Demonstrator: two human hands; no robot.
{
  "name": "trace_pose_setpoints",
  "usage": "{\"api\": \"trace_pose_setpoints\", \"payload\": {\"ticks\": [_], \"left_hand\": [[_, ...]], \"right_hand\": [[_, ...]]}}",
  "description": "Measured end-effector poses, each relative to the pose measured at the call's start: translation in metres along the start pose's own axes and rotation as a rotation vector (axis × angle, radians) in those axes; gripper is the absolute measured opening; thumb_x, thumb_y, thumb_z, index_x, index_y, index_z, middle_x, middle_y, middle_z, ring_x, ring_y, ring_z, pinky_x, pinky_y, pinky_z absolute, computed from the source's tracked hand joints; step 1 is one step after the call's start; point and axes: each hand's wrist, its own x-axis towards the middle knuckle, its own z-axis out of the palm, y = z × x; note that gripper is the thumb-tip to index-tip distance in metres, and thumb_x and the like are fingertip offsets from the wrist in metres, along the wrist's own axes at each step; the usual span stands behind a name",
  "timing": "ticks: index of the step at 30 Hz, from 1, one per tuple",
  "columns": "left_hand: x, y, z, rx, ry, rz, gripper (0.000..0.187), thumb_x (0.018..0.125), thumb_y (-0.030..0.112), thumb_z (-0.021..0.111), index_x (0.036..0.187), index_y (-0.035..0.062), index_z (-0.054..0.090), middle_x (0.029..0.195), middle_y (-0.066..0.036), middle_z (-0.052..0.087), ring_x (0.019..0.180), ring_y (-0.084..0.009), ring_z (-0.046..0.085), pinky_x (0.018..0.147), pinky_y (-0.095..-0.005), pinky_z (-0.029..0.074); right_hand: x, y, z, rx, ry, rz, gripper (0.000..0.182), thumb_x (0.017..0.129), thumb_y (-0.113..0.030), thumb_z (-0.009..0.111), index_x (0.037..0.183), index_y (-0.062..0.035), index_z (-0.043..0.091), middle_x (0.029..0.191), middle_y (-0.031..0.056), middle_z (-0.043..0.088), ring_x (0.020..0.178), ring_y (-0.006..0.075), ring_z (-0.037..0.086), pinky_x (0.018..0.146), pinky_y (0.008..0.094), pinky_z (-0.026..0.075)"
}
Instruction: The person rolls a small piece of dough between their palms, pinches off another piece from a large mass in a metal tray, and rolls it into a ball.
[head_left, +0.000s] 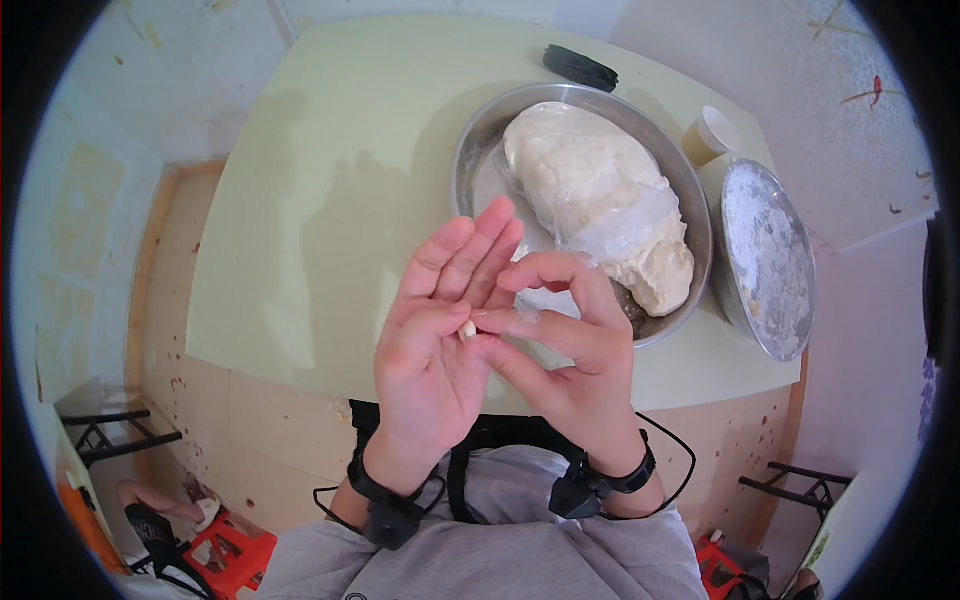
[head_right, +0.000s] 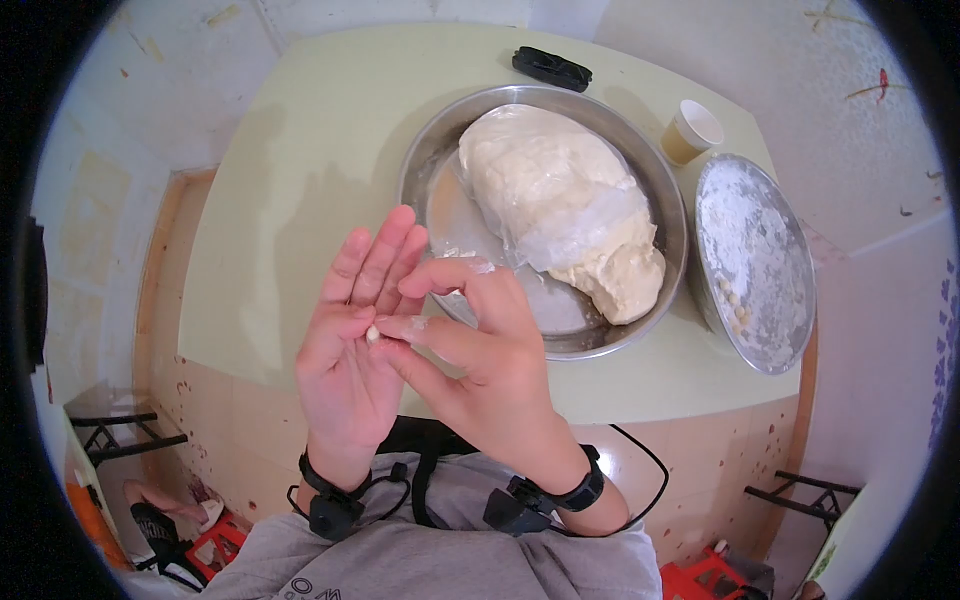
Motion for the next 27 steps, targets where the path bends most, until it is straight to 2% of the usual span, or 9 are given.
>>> {"api": "trace_pose_setpoints", "payload": {"ticks": [6,8,11,12,15,19,21,24,27], "left_hand": [[-0.006,-0.002,0.011,0.100,0.028,-0.019,0.038,0.097,0.014,0.036,0.133,0.0020,0.037,0.144,-0.018,0.031,0.135,-0.0271,0.030,0.110,-0.0370,0.029],[-0.005,-0.002,0.013,0.304,0.099,-0.027,0.035,0.098,0.016,0.038,0.131,0.0030,0.039,0.144,-0.017,0.032,0.133,-0.0252,0.034,0.107,-0.0348,0.032],[0.001,-0.001,0.004,0.135,0.213,-0.047,0.035,0.098,0.011,0.040,0.131,0.0032,0.037,0.144,-0.015,0.032,0.132,-0.0235,0.036,0.106,-0.0316,0.034],[0.001,-0.001,0.006,0.134,0.209,-0.046,0.035,0.098,0.011,0.040,0.131,0.0032,0.037,0.144,-0.015,0.032,0.132,-0.0235,0.036,0.106,-0.0316,0.034],[-0.006,-0.005,0.013,0.247,0.154,-0.073,0.040,0.099,0.018,0.037,0.136,0.0050,0.032,0.144,-0.015,0.033,0.133,-0.0218,0.033,0.108,-0.0323,0.031],[-0.021,-0.011,0.019,0.234,0.129,-0.199,0.059,0.098,0.041,0.028,0.145,0.0069,0.017,0.149,-0.012,0.023,0.138,-0.0201,0.023,0.111,-0.0355,0.020],[-0.010,0.008,0.009,-0.221,0.060,-0.160,0.064,0.097,0.045,0.025,0.146,0.0060,0.012,0.152,-0.011,0.016,0.139,-0.0215,0.019,0.112,-0.0358,0.015],[0.007,0.001,0.004,0.215,0.056,0.071,0.068,0.096,0.048,0.023,0.147,0.0058,0.009,0.153,-0.011,0.012,0.141,-0.0231,0.013,0.113,-0.0369,0.010],[0.005,-0.018,0.005,0.052,-0.032,0.112,0.069,0.095,0.049,0.023,0.147,0.0056,0.009,0.153,-0.012,0.011,0.141,-0.0239,0.011,0.113,-0.0366,0.008]], "right_hand": [[-0.005,-0.012,0.001,-0.250,0.021,-0.069,0.019,0.066,-0.005,0.072,0.085,-0.0081,0.068,0.103,0.0069,0.057,0.093,0.0274,0.053,0.073,0.0356,0.041],[-0.007,-0.017,0.000,-0.216,-0.132,-0.085,0.023,0.069,-0.003,0.070,0.091,-0.0097,0.072,0.113,0.0118,0.058,0.099,0.0273,0.054,0.085,0.0361,0.041],[-0.006,-0.014,-0.005,0.064,-0.078,-0.043,0.022,0.073,-0.006,0.068,0.096,-0.0071,0.069,0.122,0.0148,0.053,0.103,0.0299,0.052,0.084,0.0358,0.040],[-0.006,-0.008,-0.011,0.097,-0.028,-0.076,0.028,0.080,-0.011,0.063,0.107,-0.0055,0.065,0.128,0.0190,0.049,0.110,0.0335,0.050,0.094,0.0389,0.036],[0.006,-0.011,-0.006,0.095,0.097,-0.041,0.036,0.087,-0.020,0.054,0.119,-0.0027,0.057,0.132,0.0205,0.045,0.115,0.0360,0.047,0.100,0.0429,0.032],[0.017,-0.004,0.027,-0.241,-0.066,-0.020,0.058,0.094,-0.038,0.033,0.139,-0.0013,0.034,0.143,0.0246,0.030,0.134,0.0404,0.025,0.109,0.0500,0.016],[0.007,-0.005,0.037,-0.116,-0.135,-0.025,0.060,0.094,-0.038,0.032,0.141,-0.0016,0.029,0.146,0.0242,0.024,0.137,0.0402,0.019,0.109,0.0501,0.011],[-0.007,-0.019,0.048,0.074,-0.177,-0.049,0.062,0.092,-0.033,0.037,0.142,0.0018,0.023,0.147,0.0252,0.020,0.138,0.0399,0.015,0.110,0.0510,0.009],[-0.001,-0.031,0.038,0.133,-0.156,-0.044,0.063,0.092,-0.028,0.040,0.141,0.0052,0.021,0.147,0.0260,0.018,0.138,0.0399,0.015,0.110,0.0503,0.011]]}}
